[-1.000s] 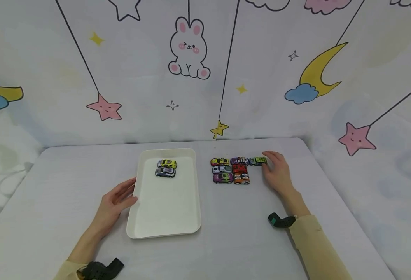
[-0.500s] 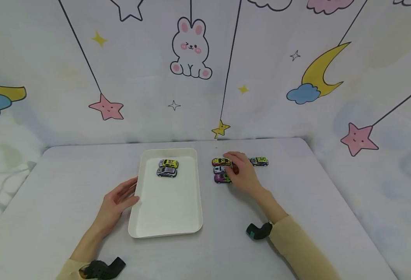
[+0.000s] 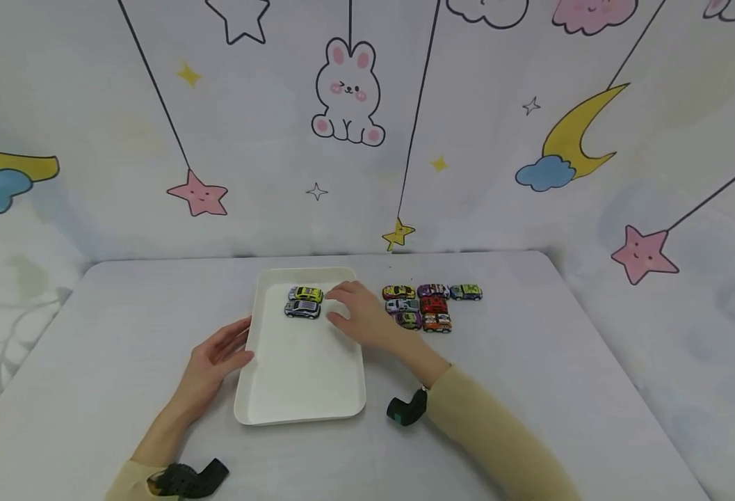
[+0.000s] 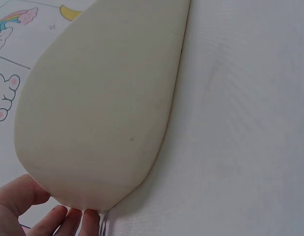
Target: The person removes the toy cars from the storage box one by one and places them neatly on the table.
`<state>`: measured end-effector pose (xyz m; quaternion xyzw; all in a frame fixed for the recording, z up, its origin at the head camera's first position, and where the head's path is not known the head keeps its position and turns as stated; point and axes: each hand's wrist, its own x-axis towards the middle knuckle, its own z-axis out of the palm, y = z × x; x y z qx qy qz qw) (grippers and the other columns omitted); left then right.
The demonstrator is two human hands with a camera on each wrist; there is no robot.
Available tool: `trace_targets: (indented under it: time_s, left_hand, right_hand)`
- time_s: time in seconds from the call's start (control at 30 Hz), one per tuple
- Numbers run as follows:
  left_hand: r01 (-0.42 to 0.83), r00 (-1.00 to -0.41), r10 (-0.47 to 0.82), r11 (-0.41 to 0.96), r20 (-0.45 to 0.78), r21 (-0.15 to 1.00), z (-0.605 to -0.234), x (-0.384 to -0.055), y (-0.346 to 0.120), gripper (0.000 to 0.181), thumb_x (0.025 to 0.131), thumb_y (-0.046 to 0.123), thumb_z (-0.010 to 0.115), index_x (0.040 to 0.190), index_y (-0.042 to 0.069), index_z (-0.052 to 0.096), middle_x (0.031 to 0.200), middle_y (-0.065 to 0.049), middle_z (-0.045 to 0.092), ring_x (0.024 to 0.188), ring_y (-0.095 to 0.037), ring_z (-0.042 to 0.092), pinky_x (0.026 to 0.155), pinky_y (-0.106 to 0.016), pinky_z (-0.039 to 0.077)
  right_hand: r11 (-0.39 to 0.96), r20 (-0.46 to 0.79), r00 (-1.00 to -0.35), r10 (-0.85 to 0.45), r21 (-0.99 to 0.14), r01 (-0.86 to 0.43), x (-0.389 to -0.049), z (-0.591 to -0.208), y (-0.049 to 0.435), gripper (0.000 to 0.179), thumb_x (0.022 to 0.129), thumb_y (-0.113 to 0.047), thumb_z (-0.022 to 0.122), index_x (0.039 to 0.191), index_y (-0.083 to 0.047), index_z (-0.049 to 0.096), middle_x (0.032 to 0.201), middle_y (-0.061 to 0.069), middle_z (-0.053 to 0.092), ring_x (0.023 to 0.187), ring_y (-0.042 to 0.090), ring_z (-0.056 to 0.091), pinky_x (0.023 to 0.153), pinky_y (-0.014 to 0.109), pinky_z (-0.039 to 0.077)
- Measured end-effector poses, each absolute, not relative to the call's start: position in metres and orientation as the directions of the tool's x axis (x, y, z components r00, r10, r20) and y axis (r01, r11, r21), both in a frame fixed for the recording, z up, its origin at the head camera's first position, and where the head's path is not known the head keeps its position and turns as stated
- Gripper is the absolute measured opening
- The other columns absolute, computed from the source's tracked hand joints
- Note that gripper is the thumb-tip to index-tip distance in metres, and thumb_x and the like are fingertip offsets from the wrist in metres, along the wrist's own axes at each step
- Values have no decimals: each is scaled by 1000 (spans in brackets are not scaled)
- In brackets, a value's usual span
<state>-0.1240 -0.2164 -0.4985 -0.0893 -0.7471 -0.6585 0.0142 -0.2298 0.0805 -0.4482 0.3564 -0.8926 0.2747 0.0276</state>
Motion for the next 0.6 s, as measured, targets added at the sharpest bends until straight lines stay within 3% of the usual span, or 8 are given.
trace_targets:
  time_s: [0.17, 0.47, 0.6]
  left_hand:
    - [150, -984, 111, 127, 136, 981, -499, -124, -216, 58, 96, 4, 65, 148, -3, 41, 153, -25, 41, 129, 3, 51, 100, -11, 46]
    - [156, -984, 110, 137, 142, 978, -498, -124, -215, 58, 96, 4, 65, 148, -3, 41, 152, -30, 39, 129, 3, 50, 101, -10, 45]
    - [161, -984, 103, 150, 146, 976, -499, -124, -216, 58, 96, 5, 66, 148, -4, 42, 152, -31, 39, 128, 5, 50, 101, -10, 45]
  right_hand:
    - [623, 188, -738, -648, -428, -655, -232, -453, 61, 35, 94, -19, 70, 126, -6, 66, 124, 9, 65, 116, 24, 57, 100, 37, 52]
    - [697, 193, -742, -642, -257, -669, -234, -460, 52, 35, 95, -26, 70, 125, -9, 68, 116, 5, 67, 109, 21, 59, 95, 32, 53]
    - [709, 201, -749, -631, -241, -662, -233, -462, 49, 36, 93, -29, 72, 124, -10, 68, 114, 3, 67, 107, 20, 59, 94, 32, 53]
